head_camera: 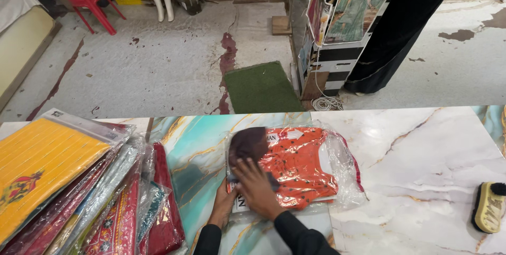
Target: The person wipes the plastic-wrapped surfaces of several folded garments on a marble-patterned counter using a dark cloth. They handle each item one at a time, wiping the top and sides, then move it to a growing stack on the right. The sequence includes orange, yellow, maroon, red, blue, silver, green, and pink garments.
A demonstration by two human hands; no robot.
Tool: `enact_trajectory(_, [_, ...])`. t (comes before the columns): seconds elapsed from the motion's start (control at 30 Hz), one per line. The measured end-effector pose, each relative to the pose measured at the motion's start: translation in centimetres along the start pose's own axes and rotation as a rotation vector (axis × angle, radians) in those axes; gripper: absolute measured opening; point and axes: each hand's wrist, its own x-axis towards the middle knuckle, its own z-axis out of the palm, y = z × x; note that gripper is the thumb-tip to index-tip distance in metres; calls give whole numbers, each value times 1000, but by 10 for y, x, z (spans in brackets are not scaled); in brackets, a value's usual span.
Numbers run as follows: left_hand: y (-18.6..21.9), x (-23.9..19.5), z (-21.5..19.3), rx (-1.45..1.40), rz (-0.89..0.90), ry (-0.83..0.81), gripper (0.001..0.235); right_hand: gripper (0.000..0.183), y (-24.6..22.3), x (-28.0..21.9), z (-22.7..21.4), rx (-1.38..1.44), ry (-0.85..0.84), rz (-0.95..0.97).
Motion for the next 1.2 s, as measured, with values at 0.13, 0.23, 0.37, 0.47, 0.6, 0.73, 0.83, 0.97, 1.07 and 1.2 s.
enact_trajectory(0.13, [1, -12, -9, -33, 111, -83, 60, 56, 9, -5, -13, 23, -169, -300])
enact_trajectory(0.23, [6, -17, -7, -73, 46, -70, 48, 57, 98, -22, -76, -313, -32, 45])
enact_trajectory(0.37, [12, -19, -2, -82, 46, -75, 47, 58, 160, -20, -109, -400, 203, 479])
enact_trajectory(0.47, [11, -13, -4, -85, 53, -77, 47, 57, 114, -4, -70, -445, 374, 492])
enact_trajectory(0.6, [-3, -8, -10, -85, 53, -95, 46, 51, 16, -12, 4, -126, -115, -107])
enact_trajectory(0.73, [-3, -7, -14, -75, 92, -114, 46, 53, 48, -34, -36, -150, -174, -87])
enact_trajectory(0.83, [2, -11, -8, -49, 26, -91, 46, 52, 132, -56, -91, -375, 119, 256])
enact_trajectory(0.97, [38, -24, 6, -119, 37, -56, 46, 51, 196, -94, -123, -327, 310, 555])
enact_trajectory(1.07, [91, -46, 30, -166, 33, -11, 44, 48, 205, -124, -128, -133, 446, 512])
enact_trajectory(1.2, [203, -95, 56, -120, 330, -139, 34, 45, 208, -139, -143, 255, 526, 690])
